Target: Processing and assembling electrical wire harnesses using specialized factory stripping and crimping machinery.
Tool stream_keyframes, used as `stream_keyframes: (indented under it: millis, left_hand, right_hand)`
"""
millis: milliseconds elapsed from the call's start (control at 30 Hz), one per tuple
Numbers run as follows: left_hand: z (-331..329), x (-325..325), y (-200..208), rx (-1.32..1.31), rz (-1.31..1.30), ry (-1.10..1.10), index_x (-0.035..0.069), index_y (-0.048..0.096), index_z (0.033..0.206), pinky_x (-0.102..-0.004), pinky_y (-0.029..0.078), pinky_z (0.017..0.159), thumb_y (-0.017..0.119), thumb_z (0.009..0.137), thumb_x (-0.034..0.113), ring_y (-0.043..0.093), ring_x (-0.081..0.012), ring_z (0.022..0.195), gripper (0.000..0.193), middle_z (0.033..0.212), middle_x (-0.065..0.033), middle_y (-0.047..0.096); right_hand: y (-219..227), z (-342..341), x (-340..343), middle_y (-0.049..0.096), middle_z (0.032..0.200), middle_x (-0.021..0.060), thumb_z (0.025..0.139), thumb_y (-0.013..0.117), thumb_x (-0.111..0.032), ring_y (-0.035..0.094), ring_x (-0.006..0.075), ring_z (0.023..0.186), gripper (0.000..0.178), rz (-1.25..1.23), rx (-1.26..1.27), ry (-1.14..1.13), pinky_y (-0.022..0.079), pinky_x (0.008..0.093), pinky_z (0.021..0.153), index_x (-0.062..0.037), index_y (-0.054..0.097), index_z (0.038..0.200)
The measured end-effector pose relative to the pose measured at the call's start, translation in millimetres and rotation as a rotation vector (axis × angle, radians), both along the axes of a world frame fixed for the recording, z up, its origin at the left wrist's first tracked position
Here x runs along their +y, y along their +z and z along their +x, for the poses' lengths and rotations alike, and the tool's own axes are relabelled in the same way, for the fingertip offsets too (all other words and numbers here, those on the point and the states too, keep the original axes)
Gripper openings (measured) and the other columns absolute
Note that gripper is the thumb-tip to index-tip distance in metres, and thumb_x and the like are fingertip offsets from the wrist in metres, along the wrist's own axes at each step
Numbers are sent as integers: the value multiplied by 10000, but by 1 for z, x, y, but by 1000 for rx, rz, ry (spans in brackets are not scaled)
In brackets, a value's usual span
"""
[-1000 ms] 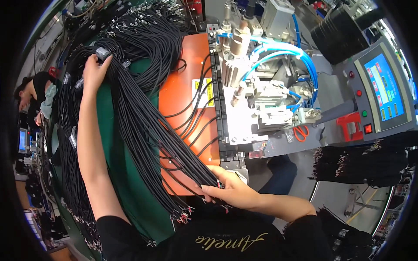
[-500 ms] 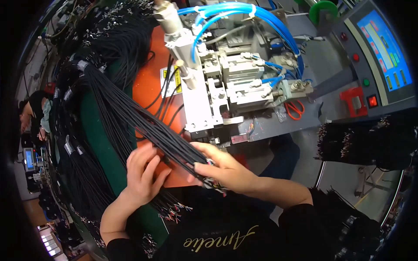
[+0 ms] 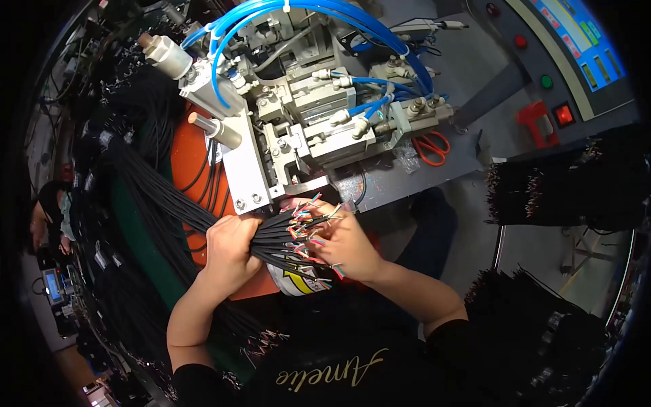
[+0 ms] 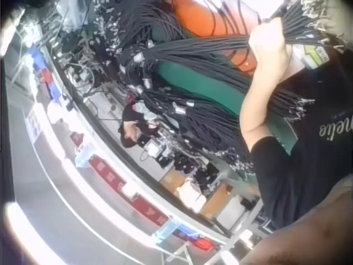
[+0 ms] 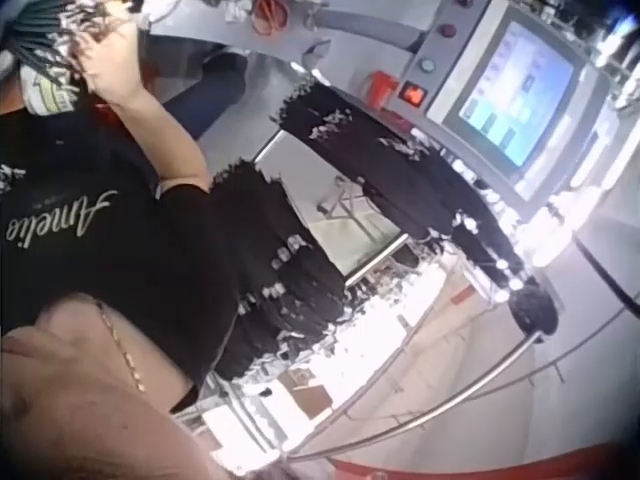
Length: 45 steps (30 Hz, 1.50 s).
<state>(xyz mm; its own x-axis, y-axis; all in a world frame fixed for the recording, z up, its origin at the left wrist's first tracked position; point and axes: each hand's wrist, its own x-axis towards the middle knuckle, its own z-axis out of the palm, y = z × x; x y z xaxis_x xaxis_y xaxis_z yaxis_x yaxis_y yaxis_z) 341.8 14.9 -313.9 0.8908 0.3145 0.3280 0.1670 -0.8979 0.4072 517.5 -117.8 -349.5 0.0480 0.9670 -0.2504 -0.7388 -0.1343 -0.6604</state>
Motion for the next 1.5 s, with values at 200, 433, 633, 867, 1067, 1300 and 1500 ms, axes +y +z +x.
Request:
stream_keyframes:
  millis: [200,433,633,867,1067,1300,1500]
  left_hand:
    - [4,-7,-9,-244,-18,37,16,639,938,-340,414,555,719,718,73,589,-249,581,241,684,-80,601]
    - [2,-9,-9,-202,-26,77,13,646,944,-333,412,551,743,741,114,595,-244,568,247,665,-73,609]
    - [-5,-11,-10,-217,16,73,9,656,974,-331,421,576,747,719,121,614,-236,601,293,708,-71,646]
    - [1,-8,-8,-206,-76,55,17,664,1014,-340,431,606,738,710,106,630,-242,639,326,804,-75,700]
    - [0,-9,-6,-182,-55,26,5,665,1022,-340,429,610,720,730,120,628,-235,655,319,842,-77,702]
    - [2,-11,-2,-147,23,3,-21,659,1030,-342,416,621,691,748,135,614,-227,672,324,853,-90,687]
    - [6,-15,-4,-204,64,-8,-25,656,1037,-348,396,622,696,757,125,577,-220,641,320,793,-69,654]
  right_hand:
    - [-6,-4,16,663,1030,103,934,602,8,635,82,762,230,110,-285,-37,506,203,653,36,580,1161]
    - [-8,-15,16,628,1057,96,923,614,25,625,67,723,285,129,-324,-183,505,212,639,47,543,1198]
    - [-4,-16,13,606,1038,101,908,581,87,607,84,737,294,175,-335,-121,506,212,652,53,568,1200]
    - [-12,-14,17,622,1004,106,923,586,50,602,83,696,228,289,-679,-195,483,196,594,46,608,1150]
    - [3,-10,18,647,873,66,944,607,-20,580,44,639,130,-61,-121,-83,434,174,533,41,648,1050]
    - [6,6,17,628,778,57,978,576,-80,545,70,561,156,-23,-41,93,398,174,502,31,598,1087]
    - [12,5,22,605,765,36,945,604,-36,553,60,632,184,-64,-314,111,405,166,557,29,587,1116]
